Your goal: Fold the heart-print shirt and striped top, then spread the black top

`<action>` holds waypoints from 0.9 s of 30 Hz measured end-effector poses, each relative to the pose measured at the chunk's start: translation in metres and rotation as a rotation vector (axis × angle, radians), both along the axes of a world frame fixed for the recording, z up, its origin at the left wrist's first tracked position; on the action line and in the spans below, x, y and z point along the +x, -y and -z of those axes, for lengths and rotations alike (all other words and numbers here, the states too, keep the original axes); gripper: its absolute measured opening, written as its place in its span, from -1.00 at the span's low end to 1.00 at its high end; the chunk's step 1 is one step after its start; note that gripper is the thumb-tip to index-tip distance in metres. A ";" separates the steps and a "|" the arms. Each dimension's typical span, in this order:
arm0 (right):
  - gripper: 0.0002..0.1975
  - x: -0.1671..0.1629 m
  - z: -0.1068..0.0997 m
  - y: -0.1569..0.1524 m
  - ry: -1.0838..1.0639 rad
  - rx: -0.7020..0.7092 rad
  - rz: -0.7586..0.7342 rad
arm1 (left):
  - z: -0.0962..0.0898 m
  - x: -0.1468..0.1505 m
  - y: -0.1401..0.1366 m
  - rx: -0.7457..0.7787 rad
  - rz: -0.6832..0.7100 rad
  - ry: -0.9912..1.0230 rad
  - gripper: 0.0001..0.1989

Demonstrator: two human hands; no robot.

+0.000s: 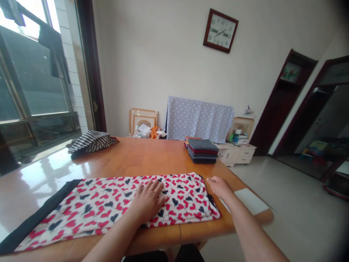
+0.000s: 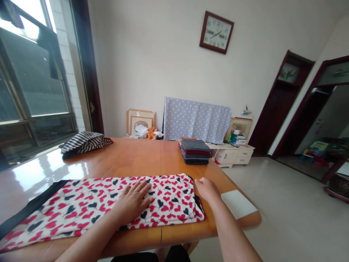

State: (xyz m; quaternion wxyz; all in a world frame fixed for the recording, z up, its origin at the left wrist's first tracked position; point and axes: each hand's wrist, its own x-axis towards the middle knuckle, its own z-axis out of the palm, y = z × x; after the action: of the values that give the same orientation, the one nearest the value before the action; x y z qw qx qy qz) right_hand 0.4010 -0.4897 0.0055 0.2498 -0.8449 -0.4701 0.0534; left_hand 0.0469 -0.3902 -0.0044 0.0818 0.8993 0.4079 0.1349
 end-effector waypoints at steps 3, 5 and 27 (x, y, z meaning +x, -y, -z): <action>-0.44 -0.013 -0.005 0.013 -0.006 -0.129 0.053 | 0.003 0.000 -0.002 0.006 -0.004 -0.016 -0.41; -0.45 -0.028 -0.009 0.017 0.017 -0.164 0.047 | 0.005 0.000 -0.003 0.012 -0.011 -0.020 -0.40; -0.84 -0.057 0.005 -0.005 -0.416 0.177 -0.016 | 0.006 -0.005 -0.004 -0.060 0.066 0.231 -0.42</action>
State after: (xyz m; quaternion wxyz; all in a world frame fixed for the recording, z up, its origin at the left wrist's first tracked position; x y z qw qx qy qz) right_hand 0.3445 -0.4844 0.0005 0.4139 -0.7867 -0.4181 0.1870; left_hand 0.0421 -0.3863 -0.0104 0.1598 0.8878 0.3697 0.2226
